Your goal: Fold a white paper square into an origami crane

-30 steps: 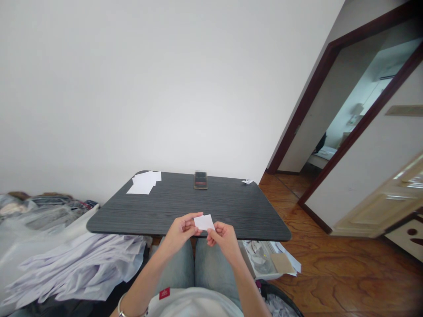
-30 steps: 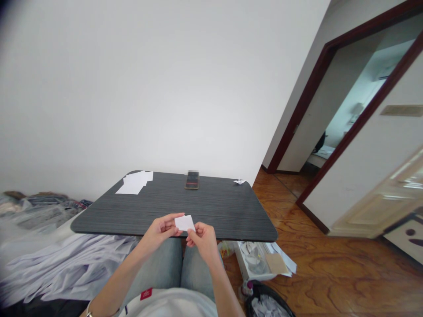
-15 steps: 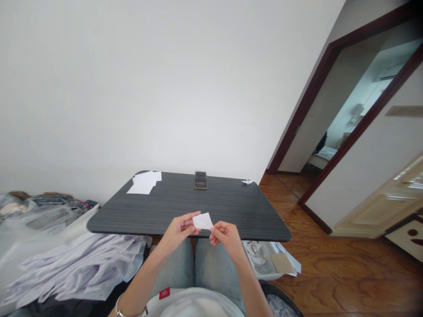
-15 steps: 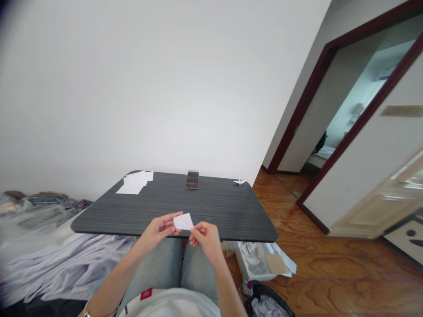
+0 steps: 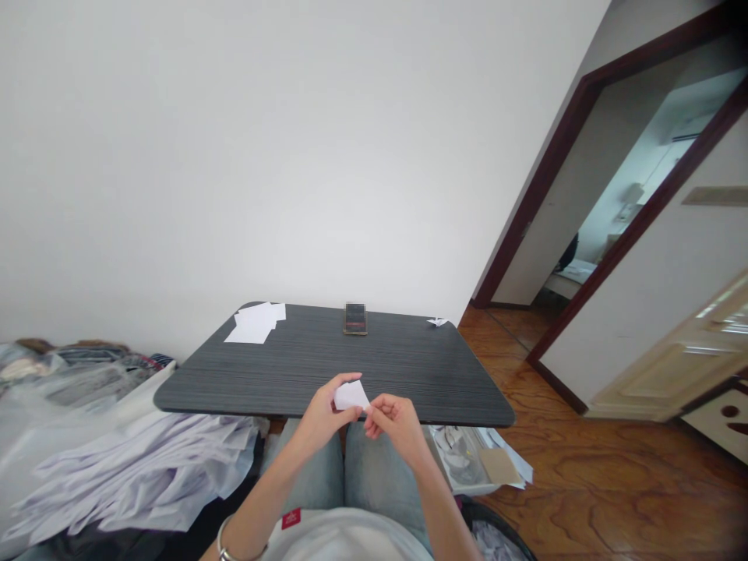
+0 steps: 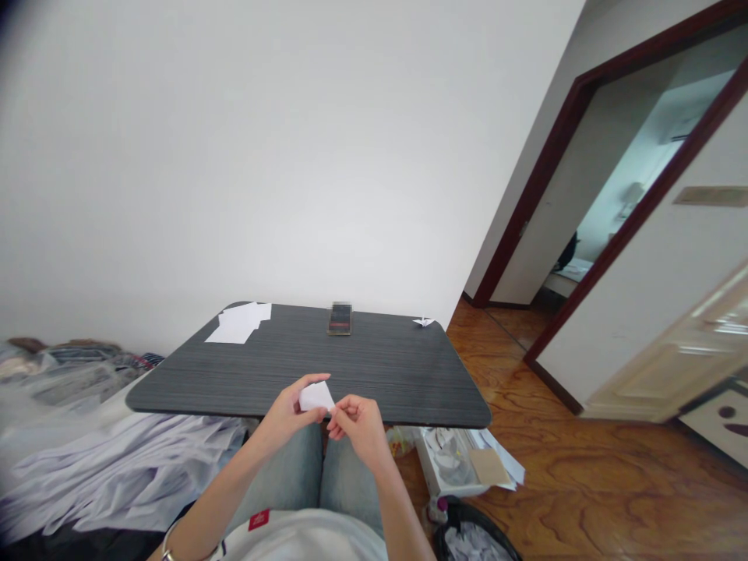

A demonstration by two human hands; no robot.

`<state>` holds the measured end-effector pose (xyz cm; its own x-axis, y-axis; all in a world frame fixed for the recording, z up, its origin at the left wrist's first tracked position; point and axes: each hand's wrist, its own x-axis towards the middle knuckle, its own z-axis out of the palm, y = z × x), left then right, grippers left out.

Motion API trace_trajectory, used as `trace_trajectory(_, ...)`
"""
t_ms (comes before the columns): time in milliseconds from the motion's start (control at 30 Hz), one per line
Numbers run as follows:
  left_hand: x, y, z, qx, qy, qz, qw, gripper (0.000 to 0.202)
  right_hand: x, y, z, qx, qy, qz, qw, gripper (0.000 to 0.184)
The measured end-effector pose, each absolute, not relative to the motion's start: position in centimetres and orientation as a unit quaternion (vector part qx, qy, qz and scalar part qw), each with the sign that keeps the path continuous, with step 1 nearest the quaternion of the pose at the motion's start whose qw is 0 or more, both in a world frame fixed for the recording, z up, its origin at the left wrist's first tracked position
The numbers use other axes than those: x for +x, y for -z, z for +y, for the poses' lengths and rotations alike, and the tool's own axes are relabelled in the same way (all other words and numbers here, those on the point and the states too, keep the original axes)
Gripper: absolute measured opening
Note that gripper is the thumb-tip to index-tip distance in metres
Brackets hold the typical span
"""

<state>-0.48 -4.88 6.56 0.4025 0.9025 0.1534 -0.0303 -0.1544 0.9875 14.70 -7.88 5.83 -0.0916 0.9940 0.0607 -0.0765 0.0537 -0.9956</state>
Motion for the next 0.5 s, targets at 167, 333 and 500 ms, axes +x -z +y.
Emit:
trace_trajectory(167, -0.55, -7.15, -4.88, 0.606, -0.407, 0.345, 0.590, 0.043, 14.80, -5.81, -7.82, -0.431, -0.545, -0.512, 0.504, 0.028)
trace_trajectory(333, -0.67, -7.34, -4.84, 0.578, -0.409, 0.357, 0.609, 0.043, 14.91, -5.73, -7.89, -0.412, -0.550, -0.510, 0.517, 0.032)
trace_trajectory(500, -0.69, -7.23, -4.81, 0.569, -0.410, 0.354, 0.619, 0.046, 14.67, -5.72, -7.95, -0.431, -0.518, -0.532, 0.513, 0.027)
